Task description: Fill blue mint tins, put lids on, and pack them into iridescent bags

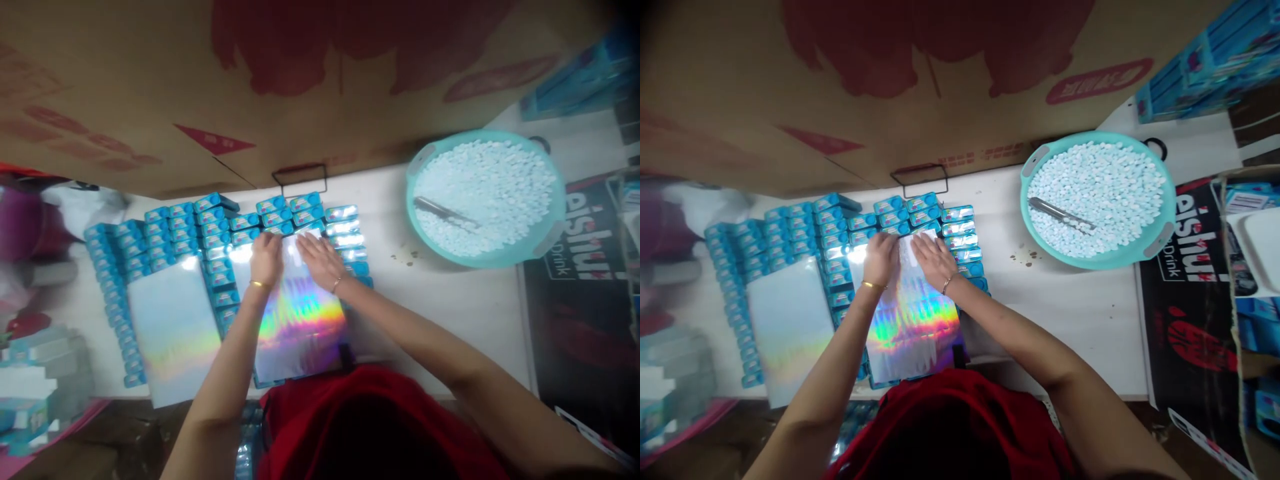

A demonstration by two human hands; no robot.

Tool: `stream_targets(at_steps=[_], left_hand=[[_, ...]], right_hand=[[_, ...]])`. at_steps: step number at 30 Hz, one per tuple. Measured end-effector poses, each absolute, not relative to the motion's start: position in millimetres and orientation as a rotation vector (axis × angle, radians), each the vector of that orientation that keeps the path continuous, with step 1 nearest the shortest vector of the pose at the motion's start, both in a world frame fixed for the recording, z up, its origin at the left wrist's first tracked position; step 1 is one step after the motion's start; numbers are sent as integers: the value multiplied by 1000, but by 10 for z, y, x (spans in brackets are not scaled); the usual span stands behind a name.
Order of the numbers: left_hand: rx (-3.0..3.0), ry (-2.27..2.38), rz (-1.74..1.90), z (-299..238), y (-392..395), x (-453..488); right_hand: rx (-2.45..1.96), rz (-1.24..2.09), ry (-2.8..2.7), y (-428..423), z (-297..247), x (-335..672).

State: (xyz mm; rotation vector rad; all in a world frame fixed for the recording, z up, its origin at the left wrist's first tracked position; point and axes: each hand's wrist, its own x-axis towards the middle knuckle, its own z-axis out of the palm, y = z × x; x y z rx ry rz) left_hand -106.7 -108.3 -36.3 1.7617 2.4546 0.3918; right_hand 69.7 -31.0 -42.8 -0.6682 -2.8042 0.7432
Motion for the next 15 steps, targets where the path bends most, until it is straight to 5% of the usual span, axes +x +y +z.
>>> stream_targets(at_steps=[15], left_hand=[[1839,2415,374,-333,-1245,-892]], right_hand=[[-694,734,-2803,-362,-633,590]])
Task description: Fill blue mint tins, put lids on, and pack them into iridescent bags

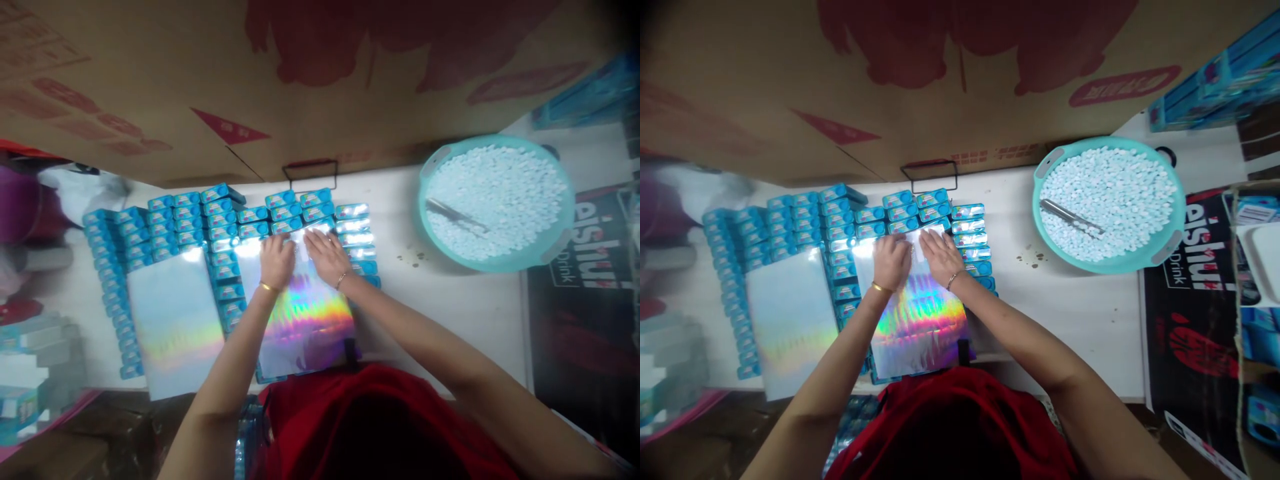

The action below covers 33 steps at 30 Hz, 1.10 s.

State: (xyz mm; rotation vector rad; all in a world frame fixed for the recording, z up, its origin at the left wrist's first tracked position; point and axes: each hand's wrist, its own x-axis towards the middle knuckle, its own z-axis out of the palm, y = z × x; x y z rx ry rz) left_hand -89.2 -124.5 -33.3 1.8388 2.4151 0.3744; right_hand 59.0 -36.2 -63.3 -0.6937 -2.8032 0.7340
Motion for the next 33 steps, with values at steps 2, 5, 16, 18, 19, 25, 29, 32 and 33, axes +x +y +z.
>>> stream_targets(at_steps=[2,5,16,18,19,25,29,32,33], left_hand=[[1801,2423,395,-327,-1278,-882],[1693,2504,418,-344,-1231,-938],[1737,2518,265,-342,-1068,-950],[1722,2540,292,-340,-1080,-931],[1716,2552,298,-339,-1083,-926],[1728,2541,301,-339,-1098,-915],[1657,2537,362,-356,-1094,-922],[1595,2501,410,-355,-1083,-965],[1578,2481,422,-349,-1080,-985]], right_hand=[[-695,725,-2814,-360,-627,590],[-697,725,-2829,-361,-603,596],[-712,730,-2836,-390,-595,607],[-705,730,-2838,-389,-603,607],[-703,727,-2838,-389,-609,607],[-701,737,-2838,-384,-632,603],[-702,743,-2844,-381,-622,608],[-706,738,-2850,-389,-609,616],[-708,731,-2850,-393,-603,616]])
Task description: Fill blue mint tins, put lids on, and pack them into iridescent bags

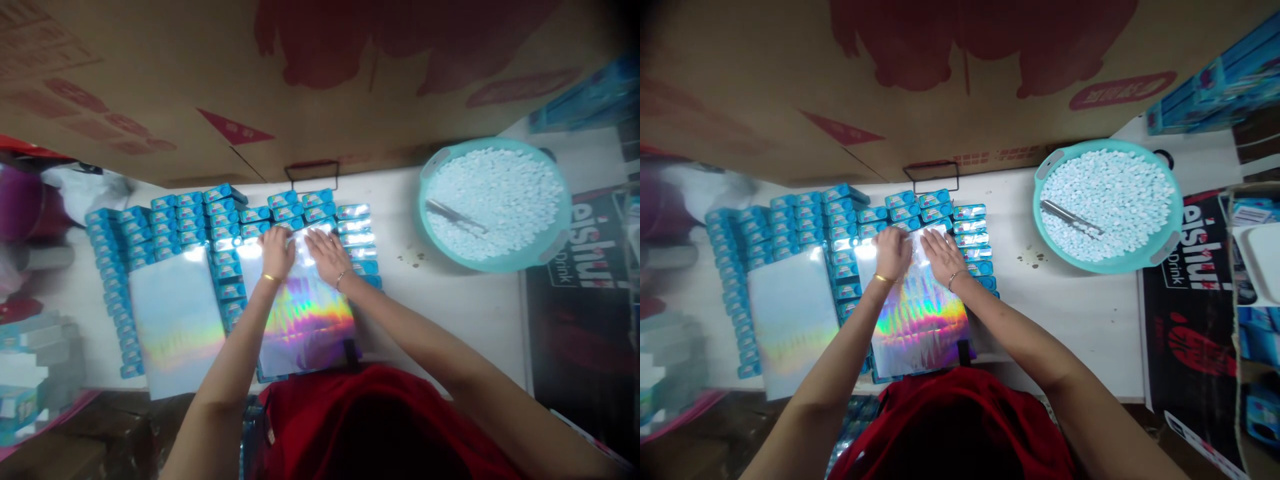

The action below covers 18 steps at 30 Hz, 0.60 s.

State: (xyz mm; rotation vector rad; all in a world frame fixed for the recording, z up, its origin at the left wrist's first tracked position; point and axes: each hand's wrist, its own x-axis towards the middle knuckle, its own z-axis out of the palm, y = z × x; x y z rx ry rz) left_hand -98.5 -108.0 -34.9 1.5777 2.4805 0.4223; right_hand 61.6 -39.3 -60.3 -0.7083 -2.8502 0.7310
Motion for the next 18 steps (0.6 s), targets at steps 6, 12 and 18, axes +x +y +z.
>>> stream_targets(at_steps=[6,12,18], left_hand=[[1556,2483,308,-292,-1070,-1082],[1613,2391,287,-269,-1147,-1134],[1643,2409,292,-290,-1170,-1215]], right_hand=[[-792,688,-2811,-316,-516,492],[-705,599,-2813,-115,-481,309],[-641,566,-2818,-97,-534,289]])
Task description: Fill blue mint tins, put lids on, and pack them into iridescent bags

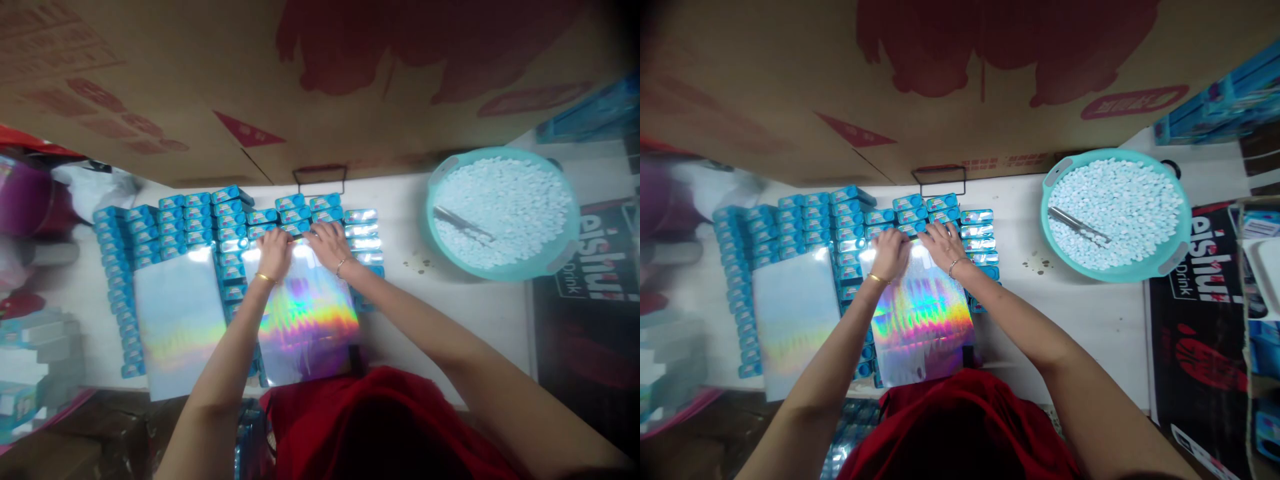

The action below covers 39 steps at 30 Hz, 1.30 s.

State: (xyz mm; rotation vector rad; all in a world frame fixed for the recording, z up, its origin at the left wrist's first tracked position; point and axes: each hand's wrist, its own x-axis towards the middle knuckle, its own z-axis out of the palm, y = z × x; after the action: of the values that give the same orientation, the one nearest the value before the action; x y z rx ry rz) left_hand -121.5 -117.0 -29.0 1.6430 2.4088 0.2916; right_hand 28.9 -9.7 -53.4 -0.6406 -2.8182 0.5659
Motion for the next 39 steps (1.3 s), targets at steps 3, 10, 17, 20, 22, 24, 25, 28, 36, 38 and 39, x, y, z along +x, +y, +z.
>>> stream_targets(at_steps=[3,10,17,20,22,24,25,28,36,38,39], left_hand=[[1637,2335,344,-251,-1141,-1249],[1738,2311,399,7,-1163,-1269],[1943,2357,370,3,-1147,-1276],[1965,2369,363,-47,-1243,-1231],[1936,2343,368,-10,-1379,-1150],[1861,2290,440,101,-1549,-1026],[1788,2292,524,176,-1632,-951],[1334,2406,992,408,-1789,-706],[225,1780,1665,568,-1578,-47],[152,1721,1631,530,-1544,113],[130,1710,1605,498,-1532,188]], right_hand=[[-628,601,-2834,-96,-504,295],[-608,705,-2812,-30,-227,145],[-834,867,-2791,-36,-212,-109],[-877,847,-2798,-24,-291,-171],[-889,818,-2811,-6,-327,-204],[-868,811,-2820,8,-328,-212],[-836,817,-2806,8,-312,-195],[-731,936,-2597,-59,-206,-17],[-1093,1970,-1536,-610,119,1075],[-1204,2060,-1392,-692,179,1304],[-1253,2057,-1338,-711,203,1409]])
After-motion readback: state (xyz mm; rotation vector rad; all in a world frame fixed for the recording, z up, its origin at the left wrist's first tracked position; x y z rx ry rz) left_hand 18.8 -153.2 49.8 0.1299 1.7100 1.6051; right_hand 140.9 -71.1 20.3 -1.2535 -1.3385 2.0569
